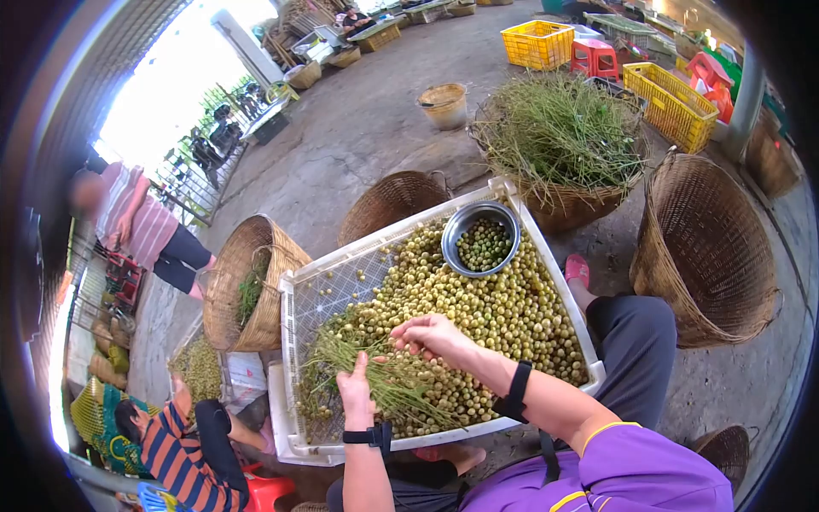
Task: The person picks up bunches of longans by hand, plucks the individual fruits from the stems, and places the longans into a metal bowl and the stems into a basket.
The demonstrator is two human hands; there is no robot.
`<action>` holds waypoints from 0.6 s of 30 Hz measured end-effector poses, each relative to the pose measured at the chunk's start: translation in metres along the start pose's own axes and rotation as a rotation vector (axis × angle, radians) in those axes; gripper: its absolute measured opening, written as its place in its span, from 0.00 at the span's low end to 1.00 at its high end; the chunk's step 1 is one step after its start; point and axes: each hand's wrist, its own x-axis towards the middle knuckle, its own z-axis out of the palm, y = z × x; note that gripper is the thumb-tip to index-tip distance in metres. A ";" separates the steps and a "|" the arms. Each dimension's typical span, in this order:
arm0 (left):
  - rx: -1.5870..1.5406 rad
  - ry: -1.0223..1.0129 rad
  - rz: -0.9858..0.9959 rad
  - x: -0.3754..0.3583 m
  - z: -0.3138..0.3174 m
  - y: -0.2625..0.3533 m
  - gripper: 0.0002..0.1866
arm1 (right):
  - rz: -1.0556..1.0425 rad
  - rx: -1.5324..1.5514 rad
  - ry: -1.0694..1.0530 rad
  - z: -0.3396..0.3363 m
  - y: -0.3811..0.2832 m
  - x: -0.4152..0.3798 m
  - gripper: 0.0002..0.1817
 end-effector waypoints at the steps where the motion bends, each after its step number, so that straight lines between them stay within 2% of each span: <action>1: -0.001 -0.003 -0.001 0.000 -0.002 0.004 0.15 | -0.014 0.100 -0.007 -0.007 -0.003 -0.003 0.13; 3: -0.094 -0.037 -0.186 -0.007 -0.006 0.020 0.16 | 0.028 0.094 -0.006 -0.018 0.000 -0.006 0.12; 6: -0.137 -0.132 -0.210 -0.006 -0.012 0.032 0.18 | 0.200 -0.095 -0.063 -0.023 0.006 -0.001 0.15; 8: -0.139 -0.171 -0.225 -0.004 -0.012 0.031 0.19 | 0.167 -0.173 -0.176 -0.021 0.013 0.001 0.22; 11: -0.081 -0.087 -0.197 0.004 -0.012 0.016 0.20 | 0.088 -0.283 -0.312 -0.008 0.011 0.001 0.28; 13: 0.000 0.037 -0.172 0.002 -0.004 0.015 0.19 | -0.005 -0.377 -0.361 -0.002 0.011 0.005 0.22; 14: -0.061 -0.050 -0.196 0.000 -0.004 0.017 0.20 | -0.004 -0.375 -0.361 -0.002 0.019 0.012 0.22; 16: -0.018 -0.013 -0.232 -0.001 -0.003 0.017 0.22 | -0.317 -0.556 -0.353 -0.004 0.035 0.028 0.15; 17: 0.024 0.023 -0.265 -0.001 -0.003 0.016 0.24 | -0.316 -0.556 -0.353 -0.005 0.038 0.030 0.15; 18: 0.023 0.023 -0.266 -0.001 -0.004 0.014 0.24 | -0.252 -0.573 -0.265 -0.004 0.034 0.028 0.13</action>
